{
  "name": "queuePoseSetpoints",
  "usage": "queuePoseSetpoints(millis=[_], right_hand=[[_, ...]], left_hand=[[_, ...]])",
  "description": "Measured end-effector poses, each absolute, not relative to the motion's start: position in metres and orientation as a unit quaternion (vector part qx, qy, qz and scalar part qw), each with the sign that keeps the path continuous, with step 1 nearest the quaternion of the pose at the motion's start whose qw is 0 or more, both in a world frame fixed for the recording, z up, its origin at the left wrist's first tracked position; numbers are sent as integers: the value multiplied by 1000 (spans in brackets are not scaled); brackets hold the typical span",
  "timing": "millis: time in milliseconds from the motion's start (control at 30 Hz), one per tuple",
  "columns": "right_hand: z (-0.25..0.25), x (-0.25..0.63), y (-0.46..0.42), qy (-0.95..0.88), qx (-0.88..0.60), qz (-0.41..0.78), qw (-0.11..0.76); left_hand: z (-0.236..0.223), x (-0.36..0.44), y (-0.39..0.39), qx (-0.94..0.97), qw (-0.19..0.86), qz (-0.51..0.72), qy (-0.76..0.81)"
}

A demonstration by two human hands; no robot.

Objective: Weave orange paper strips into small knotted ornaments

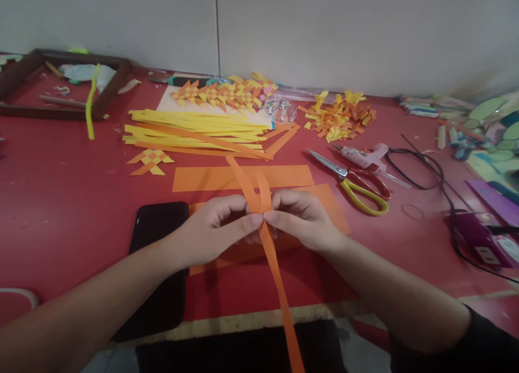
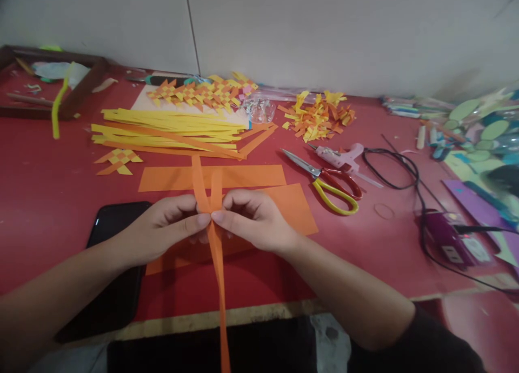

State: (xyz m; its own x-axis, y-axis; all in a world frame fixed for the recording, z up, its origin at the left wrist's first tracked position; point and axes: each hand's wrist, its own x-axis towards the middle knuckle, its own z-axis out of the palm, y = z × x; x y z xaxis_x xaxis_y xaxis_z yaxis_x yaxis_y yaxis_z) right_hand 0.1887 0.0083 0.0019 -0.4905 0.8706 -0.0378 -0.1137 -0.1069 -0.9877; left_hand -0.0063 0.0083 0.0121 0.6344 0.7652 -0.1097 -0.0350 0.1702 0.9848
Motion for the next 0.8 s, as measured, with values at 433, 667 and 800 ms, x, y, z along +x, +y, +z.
queuePoseSetpoints(millis=[433,667,800], right_hand=[[0,189,10,-562,-358,617,419],[-2,190,9,-533,-344,661,402],[-1,191,8,-526,-322,696,367]], left_hand=[[8,-7,8,529,714,298,348],[11,-5,8,556,720,276,311],[10,-7,8,578,698,275,321]])
